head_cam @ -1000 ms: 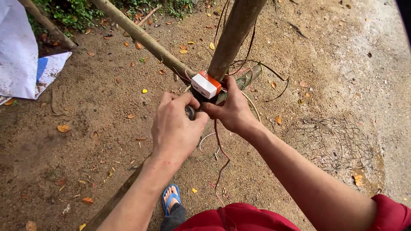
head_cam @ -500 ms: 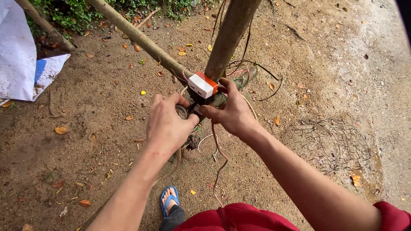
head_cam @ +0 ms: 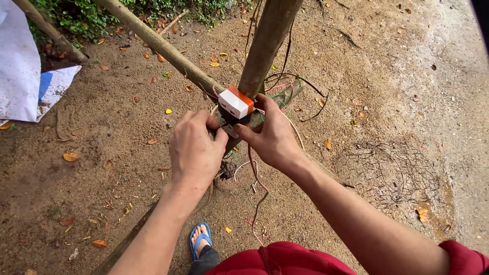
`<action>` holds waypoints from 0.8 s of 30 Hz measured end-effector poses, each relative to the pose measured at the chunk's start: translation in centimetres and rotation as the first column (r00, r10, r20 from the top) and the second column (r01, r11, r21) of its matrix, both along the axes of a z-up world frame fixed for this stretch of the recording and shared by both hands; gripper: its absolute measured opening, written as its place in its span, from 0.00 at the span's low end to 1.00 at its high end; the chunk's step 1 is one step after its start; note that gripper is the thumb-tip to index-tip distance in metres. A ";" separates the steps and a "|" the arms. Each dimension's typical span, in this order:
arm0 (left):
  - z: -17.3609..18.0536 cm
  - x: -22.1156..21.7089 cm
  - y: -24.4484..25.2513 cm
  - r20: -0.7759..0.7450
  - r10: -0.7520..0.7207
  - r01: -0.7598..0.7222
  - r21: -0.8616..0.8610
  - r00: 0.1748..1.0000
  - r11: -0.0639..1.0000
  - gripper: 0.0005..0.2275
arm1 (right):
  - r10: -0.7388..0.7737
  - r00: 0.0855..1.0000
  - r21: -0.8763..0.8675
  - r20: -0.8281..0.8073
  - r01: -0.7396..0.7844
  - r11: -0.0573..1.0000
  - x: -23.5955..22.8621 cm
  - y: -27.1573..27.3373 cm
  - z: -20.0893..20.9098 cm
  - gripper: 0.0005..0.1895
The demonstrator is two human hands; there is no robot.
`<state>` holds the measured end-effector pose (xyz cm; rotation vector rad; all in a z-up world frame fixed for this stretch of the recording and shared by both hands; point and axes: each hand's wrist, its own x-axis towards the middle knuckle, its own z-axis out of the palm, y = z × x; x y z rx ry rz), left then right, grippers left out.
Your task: Securing a small electrical box to a wooden support structure using electrical tape and cutting the tape with scissors.
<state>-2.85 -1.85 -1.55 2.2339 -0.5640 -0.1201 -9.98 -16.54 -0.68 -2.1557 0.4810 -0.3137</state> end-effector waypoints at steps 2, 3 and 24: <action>0.4 -0.1 0.0 0.016 0.007 -0.007 0.023 1.000 1.000 0.03 | 0.000 1.000 -0.043 0.010 0.001 0.999 -0.2 0.7 0.7 0.46; 0.9 -0.2 0.0 -0.020 0.002 -0.002 0.006 1.000 1.000 0.04 | -0.011 1.000 -0.030 0.013 0.011 0.999 -0.1 0.9 0.8 0.46; -1.1 -1.6 0.0 -0.218 0.076 -0.096 -0.083 0.973 0.992 0.13 | -0.013 1.000 -0.007 -0.014 0.013 1.000 -0.1 -0.4 -0.7 0.45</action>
